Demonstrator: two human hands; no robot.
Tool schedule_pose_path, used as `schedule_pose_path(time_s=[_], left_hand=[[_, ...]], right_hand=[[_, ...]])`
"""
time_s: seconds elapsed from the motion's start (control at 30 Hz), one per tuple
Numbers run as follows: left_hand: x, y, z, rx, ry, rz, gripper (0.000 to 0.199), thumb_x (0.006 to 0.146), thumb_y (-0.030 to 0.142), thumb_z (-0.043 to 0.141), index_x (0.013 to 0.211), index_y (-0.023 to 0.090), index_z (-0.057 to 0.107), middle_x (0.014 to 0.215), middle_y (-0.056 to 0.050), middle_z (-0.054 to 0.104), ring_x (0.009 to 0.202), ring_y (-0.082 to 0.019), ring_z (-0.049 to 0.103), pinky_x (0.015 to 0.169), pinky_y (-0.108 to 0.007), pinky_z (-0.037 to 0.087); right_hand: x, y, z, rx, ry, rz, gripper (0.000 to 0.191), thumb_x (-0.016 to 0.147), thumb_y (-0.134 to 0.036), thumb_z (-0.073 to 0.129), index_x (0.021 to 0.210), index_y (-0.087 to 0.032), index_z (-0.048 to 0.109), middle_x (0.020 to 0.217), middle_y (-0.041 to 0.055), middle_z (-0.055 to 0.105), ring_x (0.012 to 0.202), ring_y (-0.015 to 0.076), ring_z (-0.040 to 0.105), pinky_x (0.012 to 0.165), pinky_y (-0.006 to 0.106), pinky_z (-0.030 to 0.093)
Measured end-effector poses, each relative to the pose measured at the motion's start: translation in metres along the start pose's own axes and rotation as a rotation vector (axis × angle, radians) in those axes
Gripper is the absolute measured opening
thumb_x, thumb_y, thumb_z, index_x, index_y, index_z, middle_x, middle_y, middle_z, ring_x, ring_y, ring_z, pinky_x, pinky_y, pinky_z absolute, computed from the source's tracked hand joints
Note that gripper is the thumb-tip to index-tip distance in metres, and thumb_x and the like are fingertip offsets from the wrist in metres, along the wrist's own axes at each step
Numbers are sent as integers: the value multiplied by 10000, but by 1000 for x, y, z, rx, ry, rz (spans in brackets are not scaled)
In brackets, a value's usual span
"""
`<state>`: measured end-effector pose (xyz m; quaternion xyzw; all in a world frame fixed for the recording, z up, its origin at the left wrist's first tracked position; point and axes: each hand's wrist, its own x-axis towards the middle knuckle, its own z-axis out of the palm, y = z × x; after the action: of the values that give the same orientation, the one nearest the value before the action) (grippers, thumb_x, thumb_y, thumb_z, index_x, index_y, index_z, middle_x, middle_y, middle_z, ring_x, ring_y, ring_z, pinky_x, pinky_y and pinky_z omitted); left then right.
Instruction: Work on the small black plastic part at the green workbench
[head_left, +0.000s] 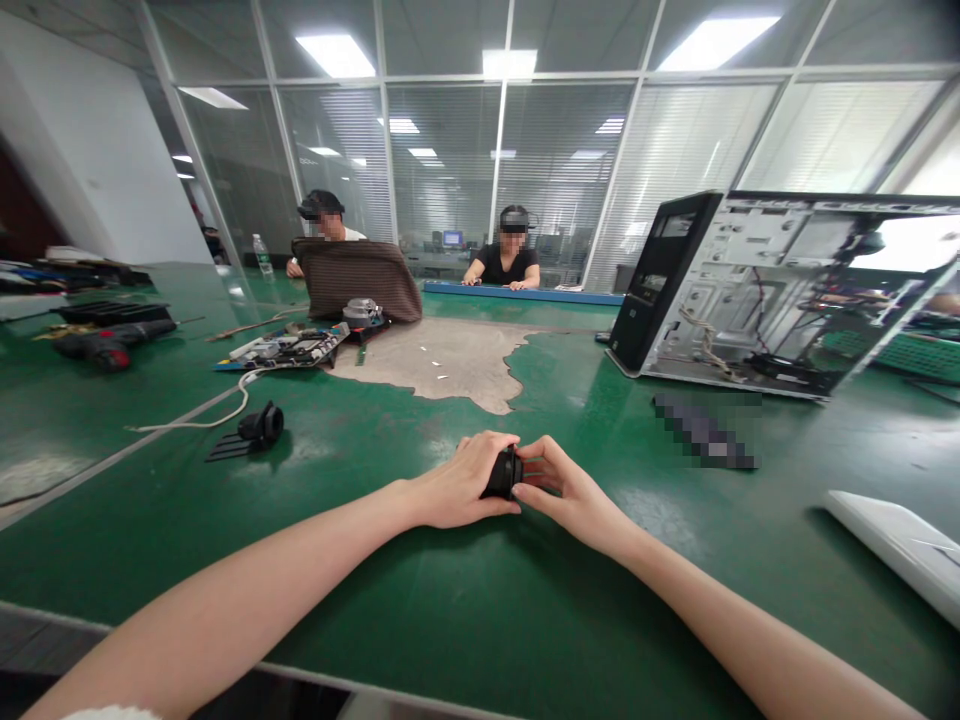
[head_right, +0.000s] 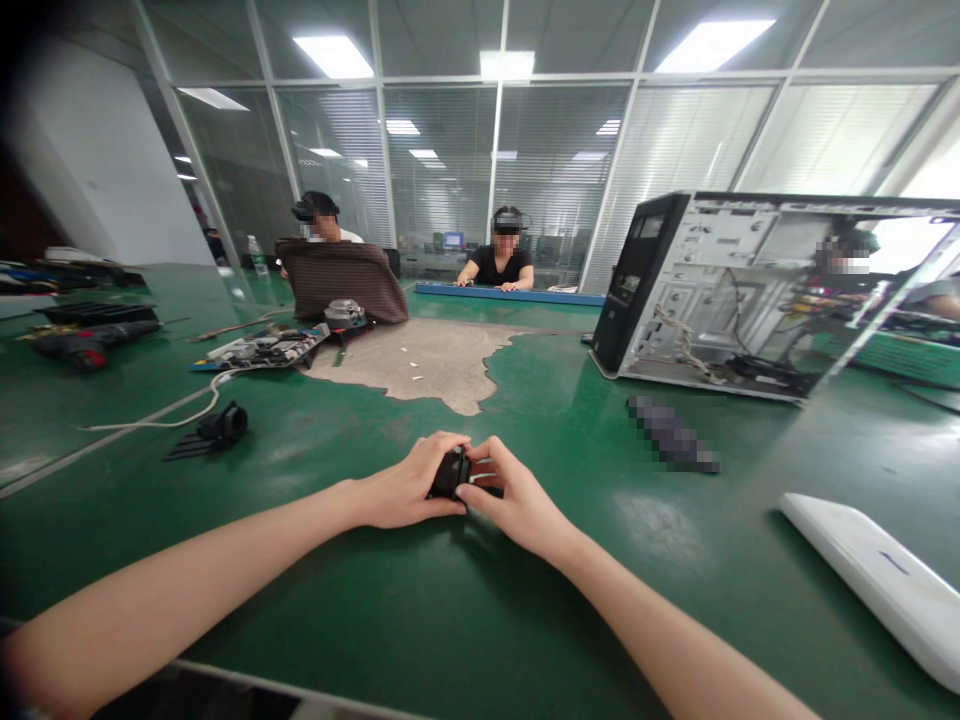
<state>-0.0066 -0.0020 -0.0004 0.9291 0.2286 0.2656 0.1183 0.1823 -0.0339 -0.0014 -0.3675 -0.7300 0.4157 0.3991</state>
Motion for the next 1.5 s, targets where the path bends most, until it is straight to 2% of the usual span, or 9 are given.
schedule_pose_path(time_s=[0.1, 0.23, 0.47, 0.73, 0.93, 1.07, 1.2, 1.33, 1.5], left_hand=[[0, 0, 0, 3, 1, -2, 666, 767, 384, 611, 1259, 176, 213, 1218, -145, 390, 1111, -276, 401, 922, -439, 357], [0, 1, 0, 11, -7, -13, 668, 768, 393, 606, 1259, 169, 212, 1227, -151, 380, 1118, -282, 394, 922, -442, 357], [-1, 1, 0, 9, -9, -2, 662, 771, 383, 605, 1256, 173, 207, 1216, -147, 385, 1108, -278, 401, 920, -444, 358], [0, 1, -1, -10, -6, -3, 666, 771, 380, 605, 1266, 197, 197, 1216, -137, 385, 1117, -281, 399, 920, -445, 355], [0, 2, -1, -4, -8, -13, 673, 771, 380, 608, 1269, 191, 197, 1210, -139, 391, 1096, -274, 411, 907, -445, 363], [0, 2, -2, -4, 0, 5, 681, 772, 378, 610, 1274, 195, 188, 1219, -137, 391, 1104, -271, 404, 915, -446, 354], [0, 2, -2, -4, 9, 6, 679, 770, 383, 608, 1275, 190, 197, 1221, -140, 389, 1115, -274, 398, 920, -446, 353], [0, 1, -1, -15, 12, 6, 666, 772, 388, 603, 1272, 193, 208, 1215, -140, 394, 1114, -277, 406, 921, -450, 354], [0, 1, -1, -21, 7, -6, 681, 766, 381, 611, 1277, 198, 199, 1220, -136, 391, 1112, -275, 408, 917, -445, 357]], right_hand=[[-1, -1, 0, -40, 49, -66, 176, 788, -289, 573, 931, -230, 489, 960, 15, 516, 928, 169, 554, 858, 349, 475], [1, -3, 2, -32, 85, -11, 158, 802, -324, 547, 902, -220, 483, 914, 20, 538, 897, 179, 565, 800, 352, 491], [-1, -2, 1, 5, -7, 19, 203, 794, -279, 561, 944, -218, 439, 937, 18, 539, 880, 162, 575, 801, 349, 495], [2, 0, 2, -25, 67, -4, 141, 806, -271, 537, 908, -215, 457, 926, 25, 526, 927, 179, 554, 812, 353, 482], [0, -1, 2, -4, -11, 17, 197, 800, -246, 551, 953, -221, 428, 942, 19, 517, 917, 168, 558, 815, 342, 480], [0, -3, 2, -60, 47, -40, 145, 803, -247, 547, 913, -216, 459, 955, 21, 511, 947, 174, 547, 833, 338, 466], [4, -2, 3, -30, 101, 30, 159, 798, -298, 547, 889, -208, 453, 915, 26, 533, 917, 186, 558, 777, 342, 480], [3, 1, 2, 30, 38, 68, 213, 799, -314, 549, 945, -216, 430, 929, 23, 540, 883, 170, 569, 768, 341, 489], [0, -3, 1, -28, 23, -14, 179, 777, -264, 586, 892, -221, 455, 955, 18, 522, 951, 177, 543, 789, 328, 491]])
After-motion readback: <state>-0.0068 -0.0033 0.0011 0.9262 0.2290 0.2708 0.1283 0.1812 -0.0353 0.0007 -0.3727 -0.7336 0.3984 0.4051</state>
